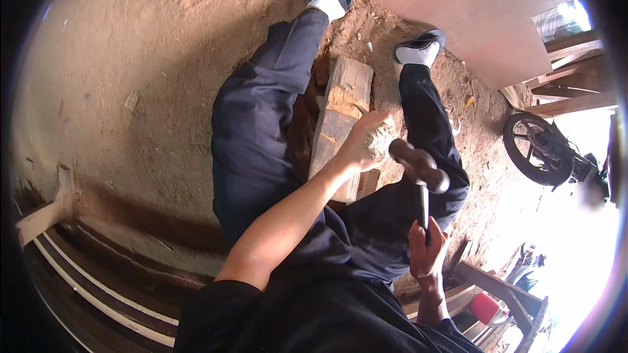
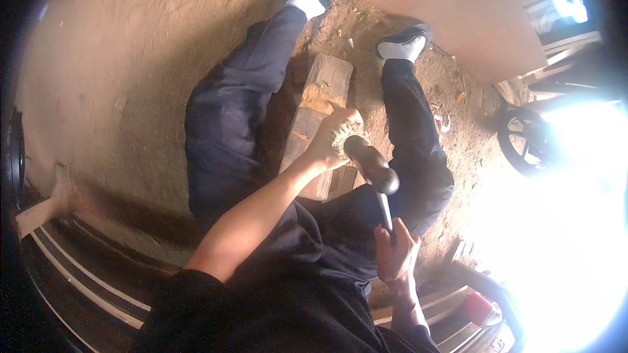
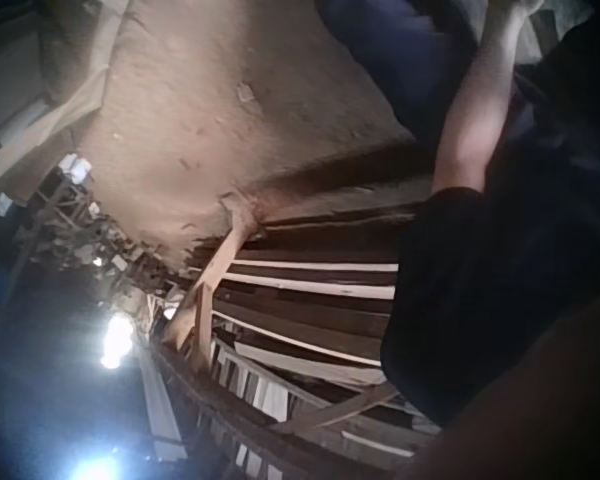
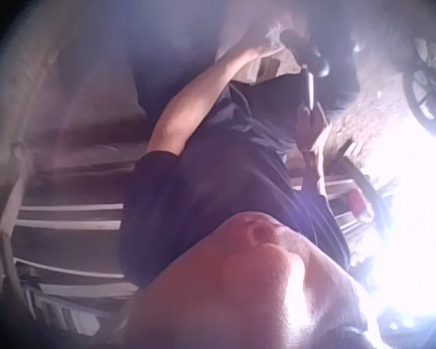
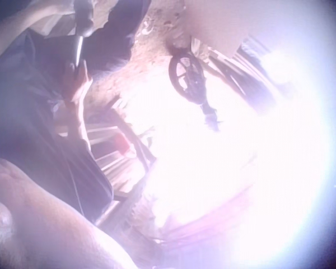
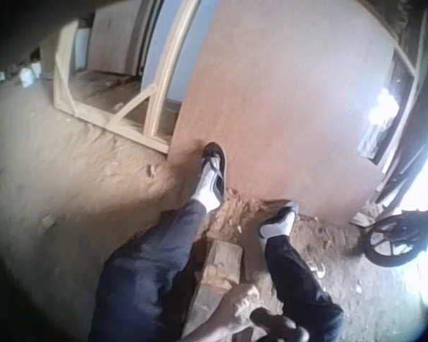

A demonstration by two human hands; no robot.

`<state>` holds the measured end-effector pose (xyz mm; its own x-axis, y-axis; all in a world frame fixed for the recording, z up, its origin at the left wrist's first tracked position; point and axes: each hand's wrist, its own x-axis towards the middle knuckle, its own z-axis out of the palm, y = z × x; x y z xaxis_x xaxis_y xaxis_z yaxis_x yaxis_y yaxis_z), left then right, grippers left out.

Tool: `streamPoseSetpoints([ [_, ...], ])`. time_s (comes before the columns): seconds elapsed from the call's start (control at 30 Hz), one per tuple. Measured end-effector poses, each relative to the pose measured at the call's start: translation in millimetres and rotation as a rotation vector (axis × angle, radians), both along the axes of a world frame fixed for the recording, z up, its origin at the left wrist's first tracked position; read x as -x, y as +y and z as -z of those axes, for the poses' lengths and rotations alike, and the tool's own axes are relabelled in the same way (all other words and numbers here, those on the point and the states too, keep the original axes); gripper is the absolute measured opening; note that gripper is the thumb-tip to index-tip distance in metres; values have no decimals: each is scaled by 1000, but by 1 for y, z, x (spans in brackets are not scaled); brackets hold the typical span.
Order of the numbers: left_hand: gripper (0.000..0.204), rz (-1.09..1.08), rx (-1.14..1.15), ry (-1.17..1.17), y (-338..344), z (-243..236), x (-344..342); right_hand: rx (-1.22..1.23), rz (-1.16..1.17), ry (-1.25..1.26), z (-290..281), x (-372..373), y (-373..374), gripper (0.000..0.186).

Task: The person sits on the ground and uses a chisel and hammer to carve a rectangular wooden block. They repeatedly strike the chisel to remove wood chips, occasionally repositioning the tool and the block.

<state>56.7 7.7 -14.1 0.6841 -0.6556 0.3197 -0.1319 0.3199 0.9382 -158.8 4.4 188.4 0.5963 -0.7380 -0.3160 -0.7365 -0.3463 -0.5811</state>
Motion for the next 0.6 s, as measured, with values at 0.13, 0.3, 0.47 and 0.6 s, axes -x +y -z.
streamPoseSetpoints([
  [0.13,37,-46,7,-18,-6,26,11,22,16,-13,21,-6,1,29],
  [0.3,35,-49,-39,-10,-2,16,6,17,56,80,-3,-19,-4,28],
  [0.47,29,13,-74,27,-10,23,11,128,-9,-178,17,9,-2,41],
  [0.6,27,194,124,655,-12,32,7,-11,-8,146,20,-14,-10,27],
])
